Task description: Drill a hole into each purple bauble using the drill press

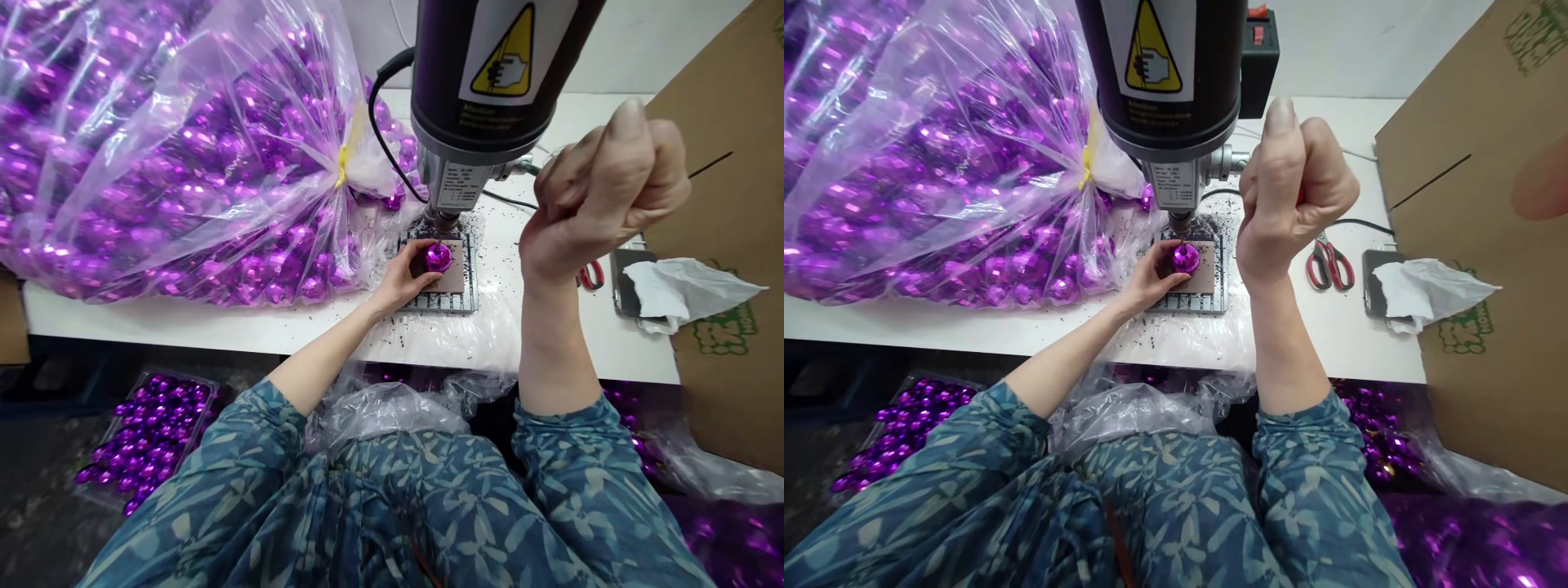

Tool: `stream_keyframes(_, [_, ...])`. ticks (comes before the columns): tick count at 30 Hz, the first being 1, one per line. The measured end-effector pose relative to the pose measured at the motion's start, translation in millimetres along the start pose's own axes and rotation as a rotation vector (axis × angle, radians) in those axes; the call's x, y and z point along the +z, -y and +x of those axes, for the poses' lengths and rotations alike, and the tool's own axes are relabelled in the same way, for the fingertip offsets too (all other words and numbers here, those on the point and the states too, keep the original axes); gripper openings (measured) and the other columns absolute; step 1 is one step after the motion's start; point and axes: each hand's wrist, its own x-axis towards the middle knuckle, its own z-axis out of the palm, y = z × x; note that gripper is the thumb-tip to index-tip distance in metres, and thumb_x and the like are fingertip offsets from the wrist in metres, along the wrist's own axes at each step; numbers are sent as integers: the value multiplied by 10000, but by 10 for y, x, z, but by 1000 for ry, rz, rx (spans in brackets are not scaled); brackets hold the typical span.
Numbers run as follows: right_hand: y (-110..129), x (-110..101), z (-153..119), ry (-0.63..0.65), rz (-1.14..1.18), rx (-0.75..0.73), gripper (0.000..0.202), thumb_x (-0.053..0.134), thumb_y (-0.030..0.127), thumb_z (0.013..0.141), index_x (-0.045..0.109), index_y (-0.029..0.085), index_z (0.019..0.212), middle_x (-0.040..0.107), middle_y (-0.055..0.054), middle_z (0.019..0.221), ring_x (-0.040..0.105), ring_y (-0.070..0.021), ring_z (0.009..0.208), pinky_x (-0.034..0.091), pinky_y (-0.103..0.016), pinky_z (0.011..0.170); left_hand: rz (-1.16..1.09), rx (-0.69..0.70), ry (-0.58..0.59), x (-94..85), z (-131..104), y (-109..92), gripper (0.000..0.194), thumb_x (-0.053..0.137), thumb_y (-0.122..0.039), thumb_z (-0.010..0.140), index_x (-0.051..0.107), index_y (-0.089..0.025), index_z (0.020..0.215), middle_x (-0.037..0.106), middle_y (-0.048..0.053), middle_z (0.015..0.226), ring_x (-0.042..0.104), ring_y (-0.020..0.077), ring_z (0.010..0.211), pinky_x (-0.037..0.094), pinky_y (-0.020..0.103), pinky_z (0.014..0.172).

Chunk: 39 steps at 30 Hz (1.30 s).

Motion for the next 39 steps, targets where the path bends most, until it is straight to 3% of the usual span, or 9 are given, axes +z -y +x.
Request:
stream_keyframes(8, [-63, 40, -112, -51, -80, -123, 673, 656, 548, 1004, 201, 204, 648, 65, 56, 519, 207, -14, 384, 161, -246, 438, 7, -9, -3, 5, -6, -40, 620, 874, -369, 917, 581, -248, 1450, 725, 126, 1436, 699, 321, 1365, 564, 499, 1188])
stream_keyframes(12, [-162, -58, -160, -44, -98, -161, 709, 673, 587, 984, 170, 219, 645, 33, 59, 511, 153, -17, 364, 154, -253, 418, -9, -27, -14, 5, -8, -58, 611, 880, -344, 902, 596, -254, 1435, 736, 123, 1422, 703, 326, 1349, 567, 517, 1176])
stream_keyframes(17, [-237, -244, -218, 111, -136, -63, 713, 609, 700, 977, 180, 247, 632, 89, 61, 477, 209, -53, 358, 329, -299, 423, -32, -43, -14, 2, -12, -72, 615, 877, -359, 894, 593, -248, 1428, 734, 130, 1417, 693, 332, 1359, 558, 529, 1182])
stream_keyframes(19, [-225, -269, -234, 152, -143, -28, 714, 579, 707, 989, 170, 243, 634, 93, 61, 477, 222, -52, 360, 346, -298, 434, -36, -46, -17, 2, -11, -75, 615, 872, -362, 893, 590, -241, 1425, 733, 136, 1414, 688, 334, 1367, 550, 533, 1190])
stream_keyframes(25, [-234, -232, -327, -15, -142, -173, 753, 654, 622, 974, 142, 209, 605, 47, 65, 462, 146, -28, 383, 231, -280, 437, -25, -47, 1, 4, -8, -100, 623, 863, -386, 903, 573, -237, 1434, 727, 148, 1426, 696, 334, 1362, 557, 520, 1184])
stream_keyframes(28, [-235, -220, -368, -26, -109, -215, 742, 682, 539, 974, 163, 187, 577, 78, 63, 443, 137, -19, 379, 199, -259, 434, 0, -43, -5, -5, -12, -115, 619, 858, -387, 911, 568, -242, 1438, 724, 144, 1433, 696, 335, 1373, 555, 521, 1194])
stream_keyframes(33, [-88, -32, -80, -30, -37, -144, 668, 710, 485, 979, 281, 175, 571, 101, 62, 486, 204, 1, 377, 188, -217, 419, -18, -64, -1, -4, 2, -120, 619, 878, -382, 905, 576, -237, 1425, 728, 148, 1438, 721, 322, 1353, 589, 502, 1170])
stream_keyframes(36, [-29, 132, 232, 2, 24, 42, 616, 732, 658, 788, 353, 203, 618, 198, 86, 482, 260, -4, 366, 142, -228, 396, -37, -113, -65, 33, 16, -152, 576, 903, -352, 885, 604, -242, 1366, 770, 125, 1364, 762, 290, 1261, 634, 476, 1098])
stream_keyframes(39, [-84, 236, 430, 5, 48, 153, 545, 687, 697, 651, 404, 231, 640, 120, 91, 492, 221, -27, 351, 85, -264, 360, 27, -130, -183, 9, -52, -324, 551, 934, -316, 833, 631, -232, 1286, 793, 99, 1266, 774, 260, 1156, 653, 450, 1029])
